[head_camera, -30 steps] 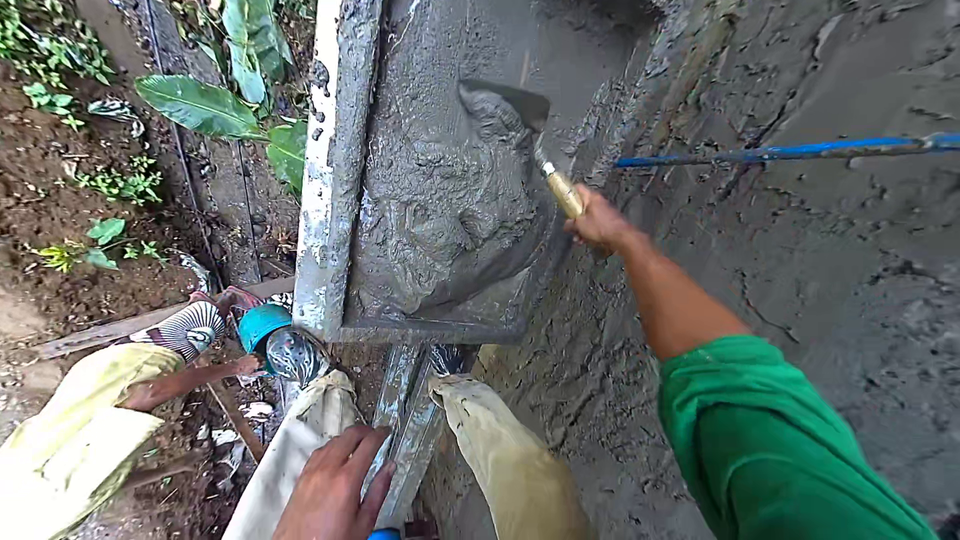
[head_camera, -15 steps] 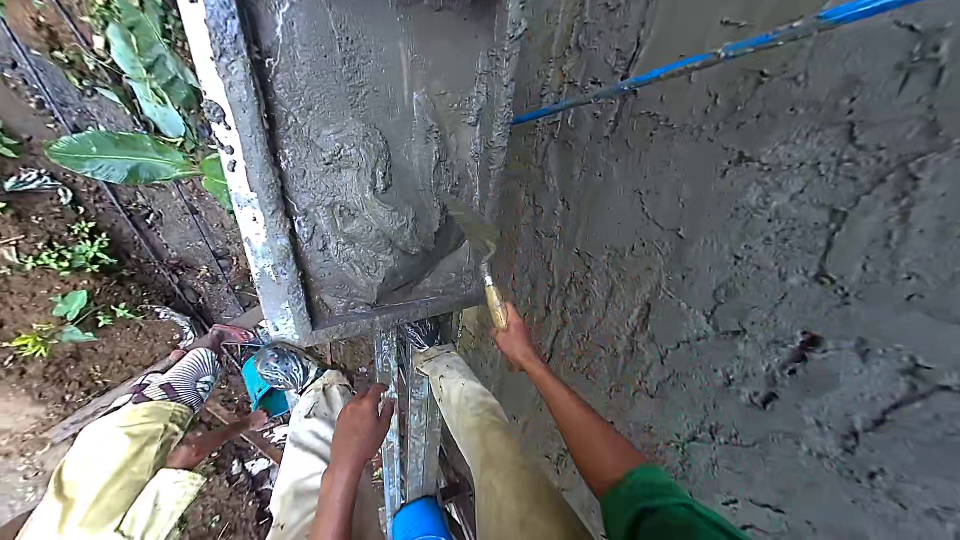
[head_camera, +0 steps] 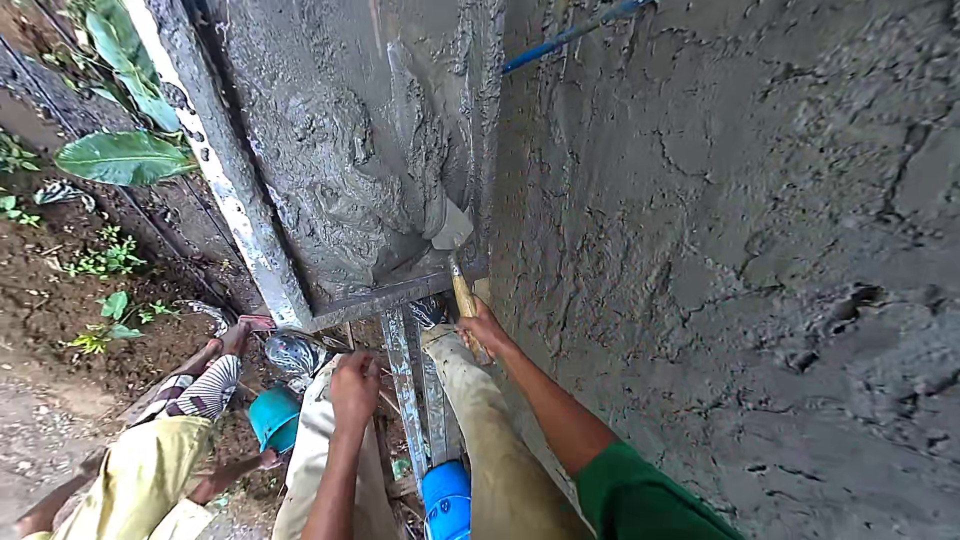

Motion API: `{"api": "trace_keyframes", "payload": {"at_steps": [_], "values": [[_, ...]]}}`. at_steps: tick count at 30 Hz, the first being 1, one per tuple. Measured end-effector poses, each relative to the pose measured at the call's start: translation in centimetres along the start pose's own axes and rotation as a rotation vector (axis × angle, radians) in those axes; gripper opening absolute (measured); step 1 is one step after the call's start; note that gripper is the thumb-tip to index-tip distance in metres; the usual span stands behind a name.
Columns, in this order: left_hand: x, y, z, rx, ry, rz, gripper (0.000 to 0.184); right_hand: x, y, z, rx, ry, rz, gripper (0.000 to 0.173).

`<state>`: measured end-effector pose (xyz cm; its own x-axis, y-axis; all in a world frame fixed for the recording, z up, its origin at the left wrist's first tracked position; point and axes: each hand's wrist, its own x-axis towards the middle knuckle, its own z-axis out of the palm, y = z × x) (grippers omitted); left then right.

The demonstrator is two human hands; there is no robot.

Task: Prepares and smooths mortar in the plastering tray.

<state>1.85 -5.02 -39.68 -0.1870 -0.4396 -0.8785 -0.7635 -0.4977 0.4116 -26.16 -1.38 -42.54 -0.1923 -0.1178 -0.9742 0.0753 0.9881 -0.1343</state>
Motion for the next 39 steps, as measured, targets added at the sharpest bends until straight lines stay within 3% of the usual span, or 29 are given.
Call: {"api": "trace_keyframes", "payload": {"at_steps": [3,7,11,16,20,23,25,28,30,32,34,37,39], "values": [[5.0,7.6,-1.1,0.119,0.09,0.151,0.029,-1.0,1.3,-2.8,-0.262,0.012,0.046,0.072],[17.0,17.8,-1.2,0.304,0.175,0.29,0.034,-1.8,2.6,-5.3,-0.527,0.032,0.057,0.073],[26.8,24.4,0.1,0.486,0.245,0.168,0.04,-1.3,3.5,-5.0,-0.525,0.016,0.051,0.074],[29.0,26.9,3.0,0.584,0.278,0.004,0.033,-2.6,4.1,-4.2,-0.481,0.029,0.054,0.075],[26.4,27.6,0.2,0.462,0.389,0.084,0.03,-4.3,2.1,-4.9,-0.554,0.143,-0.025,0.069],[23.6,26.9,-6.4,0.371,0.489,0.136,0.037,-1.5,-3.1,-6.2,-0.569,0.22,-0.13,0.059],[22.2,25.3,-12.9,0.367,0.591,0.09,0.042,2.9,-7.4,-6.9,-0.55,0.274,-0.198,0.063],[21.5,18.6,-23.7,0.352,0.775,0.055,0.053,10.6,-14.3,-6.8,-0.449,0.292,-0.27,0.068],[17.9,16.1,-27.4,0.198,0.772,-0.002,0.056,13.8,-17.0,-5.5,-0.337,0.221,-0.27,0.069],[14.0,15.3,-28.1,-0.038,0.763,-0.15,0.048,14.5,-18.3,-3.6,-0.264,0.169,-0.263,0.072],[11.2,12.1,-27.8,-0.097,0.754,-0.209,0.049,13.6,-17.8,-2.0,-0.303,0.136,-0.254,0.073],[8.6,2.6,-25.6,-0.035,0.753,-0.131,0.058,10.9,-15.3,-0.6,-0.494,0.114,-0.266,0.073],[5.9,0.0,-21.6,-0.106,0.753,-0.128,0.057,8.6,-13.6,-0.1,-0.635,0.123,-0.303,0.072]]}}
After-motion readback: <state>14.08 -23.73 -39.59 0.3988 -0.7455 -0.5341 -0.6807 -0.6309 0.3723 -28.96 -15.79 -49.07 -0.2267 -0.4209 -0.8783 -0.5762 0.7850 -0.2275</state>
